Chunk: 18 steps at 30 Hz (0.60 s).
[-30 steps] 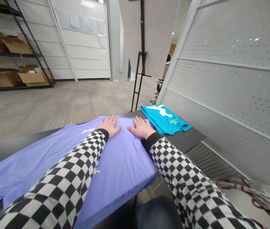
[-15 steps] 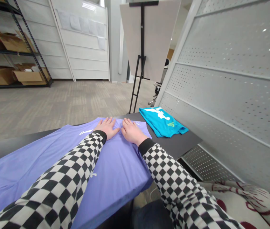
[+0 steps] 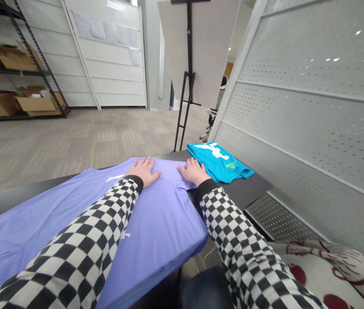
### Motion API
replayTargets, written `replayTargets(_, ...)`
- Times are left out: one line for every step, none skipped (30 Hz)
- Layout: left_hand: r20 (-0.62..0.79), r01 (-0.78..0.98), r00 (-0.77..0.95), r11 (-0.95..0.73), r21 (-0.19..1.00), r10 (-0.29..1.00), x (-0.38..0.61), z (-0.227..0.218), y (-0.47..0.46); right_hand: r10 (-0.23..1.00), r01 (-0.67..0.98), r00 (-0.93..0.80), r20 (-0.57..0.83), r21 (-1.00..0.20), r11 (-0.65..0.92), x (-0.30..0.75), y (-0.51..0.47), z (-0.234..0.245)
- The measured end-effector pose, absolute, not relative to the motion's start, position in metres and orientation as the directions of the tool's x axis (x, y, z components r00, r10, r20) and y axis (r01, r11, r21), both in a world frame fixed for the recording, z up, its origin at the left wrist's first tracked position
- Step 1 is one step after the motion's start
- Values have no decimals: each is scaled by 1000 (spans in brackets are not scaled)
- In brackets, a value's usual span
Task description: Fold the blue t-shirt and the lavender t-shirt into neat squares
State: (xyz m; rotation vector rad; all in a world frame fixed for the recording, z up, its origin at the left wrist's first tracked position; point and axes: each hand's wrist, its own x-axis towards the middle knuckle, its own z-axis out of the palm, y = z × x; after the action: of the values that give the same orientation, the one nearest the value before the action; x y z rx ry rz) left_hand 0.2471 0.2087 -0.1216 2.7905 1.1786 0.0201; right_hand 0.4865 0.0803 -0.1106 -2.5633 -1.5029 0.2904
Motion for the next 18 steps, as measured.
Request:
replayTargets(-33, 714, 698, -692, 110, 715, 247, -121, 208, 864, 836, 495, -88, -224, -501, 488, 79, -109)
replayTargets(-31, 713, 699, -692, 112, 715, 247, -121, 208, 857, 830, 510, -77, -217, -514, 487, 78, -107)
replayTargets(-29, 713, 698, -692, 113, 715, 247, -121, 208, 854, 830, 518, -51, -210, -516, 484, 77, -105)
replayTargets(-26, 714, 698, -691, 115, 716, 247, -121, 207, 860, 841, 511, -6, -204, -501, 478, 77, -103)
replayTargets(-21, 713, 697, -691, 117, 716, 247, -121, 207, 875, 864, 481, 54, -198, -462, 470, 78, -101)
replayTargets(-17, 713, 698, -691, 119, 716, 247, -121, 206, 899, 897, 422, 114, -192, -397, 459, 79, -99)
replayTargets(-15, 711, 699, -692, 122, 715, 247, -121, 206, 928, 933, 338, 159, -186, -308, 448, 80, -98)
replayTargets(-13, 711, 699, -693, 123, 715, 247, -121, 206, 955, 961, 241, 174, -182, -210, 436, 82, -98)
replayTargets(-12, 711, 699, -692, 123, 715, 247, -121, 205, 976, 975, 152, 159, -185, -121, 426, 83, -98)
replayTargets(-11, 712, 698, -692, 121, 716, 247, -121, 205, 989, 979, 85, 122, -195, -60, 418, 85, -100)
replayTargets(-10, 714, 696, -690, 120, 718, 247, -121, 206, 996, 978, 49, 74, -208, -33, 414, 86, -101)
replayTargets(-8, 715, 695, -689, 119, 719, 247, -122, 206, 999, 975, 44, 32, -219, -36, 413, 86, -103)
replayTargets(-7, 715, 694, -689, 119, 719, 247, -122, 206, 998, 973, 62, 1, -224, -61, 416, 86, -105)
replayTargets(-6, 715, 695, -689, 120, 719, 247, -123, 207, 995, 969, 100, -19, -224, -102, 423, 85, -107)
replayTargets(-7, 714, 695, -690, 121, 719, 247, -123, 207, 989, 964, 147, -33, -218, -151, 432, 84, -108)
replayTargets(-9, 714, 695, -690, 122, 719, 246, -123, 208, 979, 957, 197, -48, -209, -203, 442, 83, -109)
replayTargets(-11, 714, 695, -689, 121, 719, 246, -123, 208, 968, 948, 242, -63, -197, -250, 452, 81, -110)
replayTargets(-14, 714, 696, -690, 120, 718, 246, -122, 207, 957, 939, 281, -78, -186, -291, 461, 79, -110)
